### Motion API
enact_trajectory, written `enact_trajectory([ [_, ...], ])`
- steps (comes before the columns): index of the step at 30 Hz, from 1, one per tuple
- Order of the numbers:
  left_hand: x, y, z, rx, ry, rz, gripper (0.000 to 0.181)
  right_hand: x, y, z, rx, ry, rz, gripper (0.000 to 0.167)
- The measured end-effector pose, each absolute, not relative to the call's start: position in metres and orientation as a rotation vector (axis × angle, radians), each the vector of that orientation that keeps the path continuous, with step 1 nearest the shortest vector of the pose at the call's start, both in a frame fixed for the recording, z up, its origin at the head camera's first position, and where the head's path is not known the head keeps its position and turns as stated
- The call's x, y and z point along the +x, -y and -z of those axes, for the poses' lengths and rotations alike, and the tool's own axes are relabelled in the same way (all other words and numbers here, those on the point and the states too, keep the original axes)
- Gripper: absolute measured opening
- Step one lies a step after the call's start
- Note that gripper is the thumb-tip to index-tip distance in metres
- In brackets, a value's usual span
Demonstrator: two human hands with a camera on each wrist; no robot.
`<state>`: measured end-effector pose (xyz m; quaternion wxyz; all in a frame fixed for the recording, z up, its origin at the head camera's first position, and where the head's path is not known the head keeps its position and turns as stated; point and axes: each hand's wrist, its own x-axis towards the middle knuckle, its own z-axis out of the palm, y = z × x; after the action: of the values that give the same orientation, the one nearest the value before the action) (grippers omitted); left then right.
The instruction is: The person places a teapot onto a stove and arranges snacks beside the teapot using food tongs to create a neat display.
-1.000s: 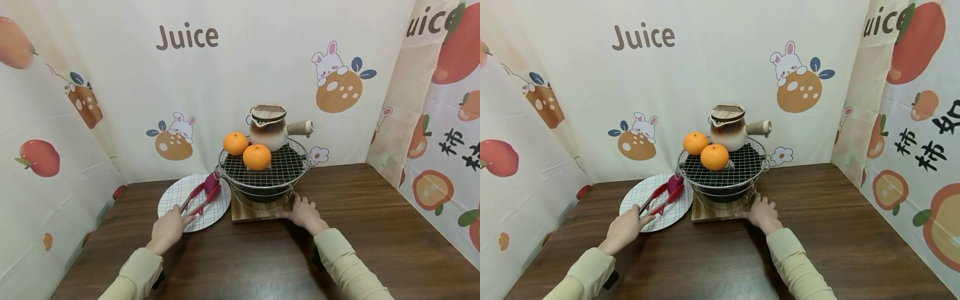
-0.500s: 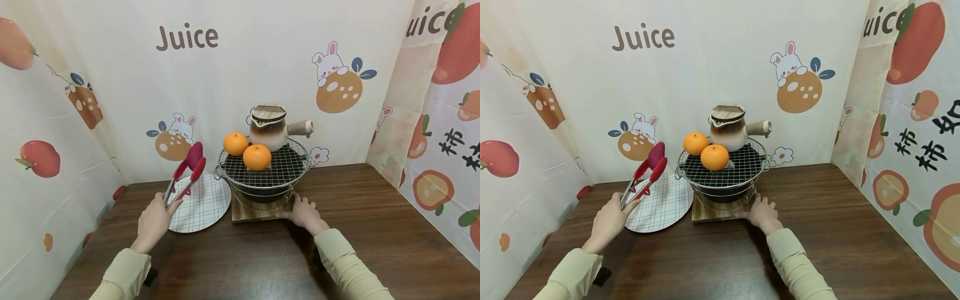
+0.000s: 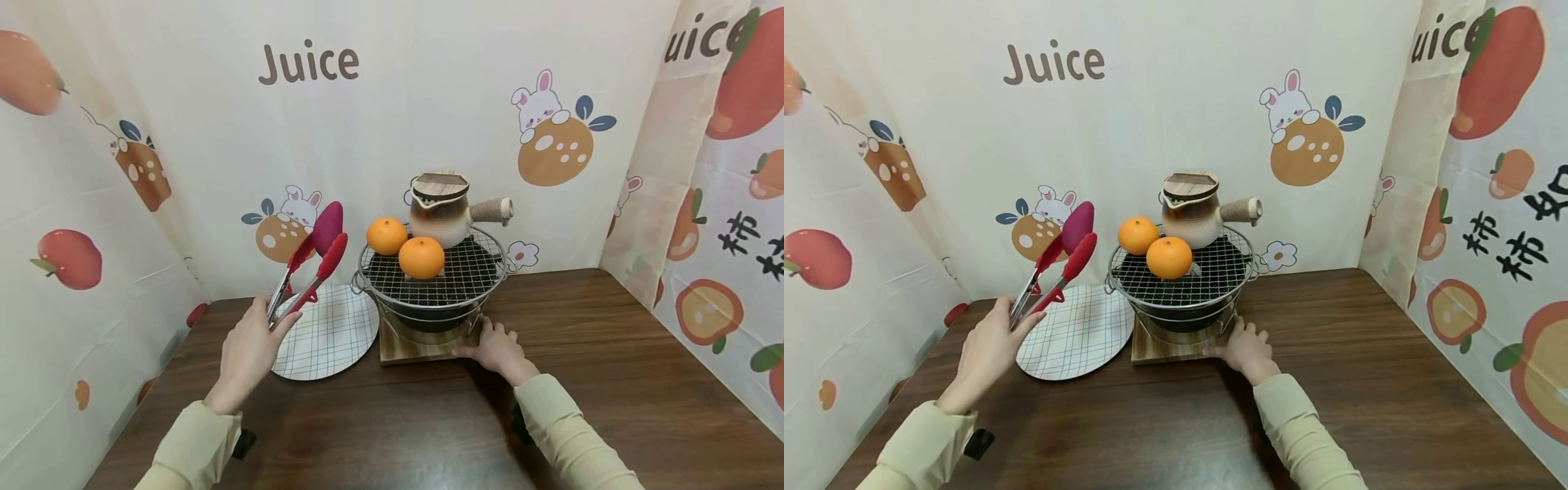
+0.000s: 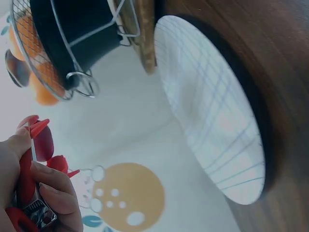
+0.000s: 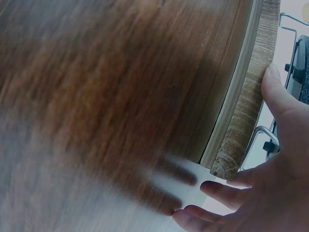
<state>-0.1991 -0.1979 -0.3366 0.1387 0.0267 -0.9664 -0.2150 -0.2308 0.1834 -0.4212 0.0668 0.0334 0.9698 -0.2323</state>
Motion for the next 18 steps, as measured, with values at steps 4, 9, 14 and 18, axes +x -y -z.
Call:
enact_trajectory([
  [4, -0.194, 0.189, 0.329, 0.03, 2.791, 0.622, 0.064, -0.231, -0.183, 0.422, 0.098, -2.922, 0.699, 0.107],
  [9, -0.188, 0.179, 0.321, -0.019, 2.79, 0.617, 0.066, -0.231, -0.183, 0.422, 0.097, -2.92, 0.705, 0.108],
  [14, -0.183, 0.168, 0.315, -0.09, 2.768, 0.607, 0.063, -0.231, -0.184, 0.423, 0.099, -2.923, 0.704, 0.108],
  [18, -0.179, 0.16, 0.314, -0.154, 2.745, 0.589, 0.058, -0.232, -0.184, 0.424, 0.098, -2.925, 0.709, 0.108],
])
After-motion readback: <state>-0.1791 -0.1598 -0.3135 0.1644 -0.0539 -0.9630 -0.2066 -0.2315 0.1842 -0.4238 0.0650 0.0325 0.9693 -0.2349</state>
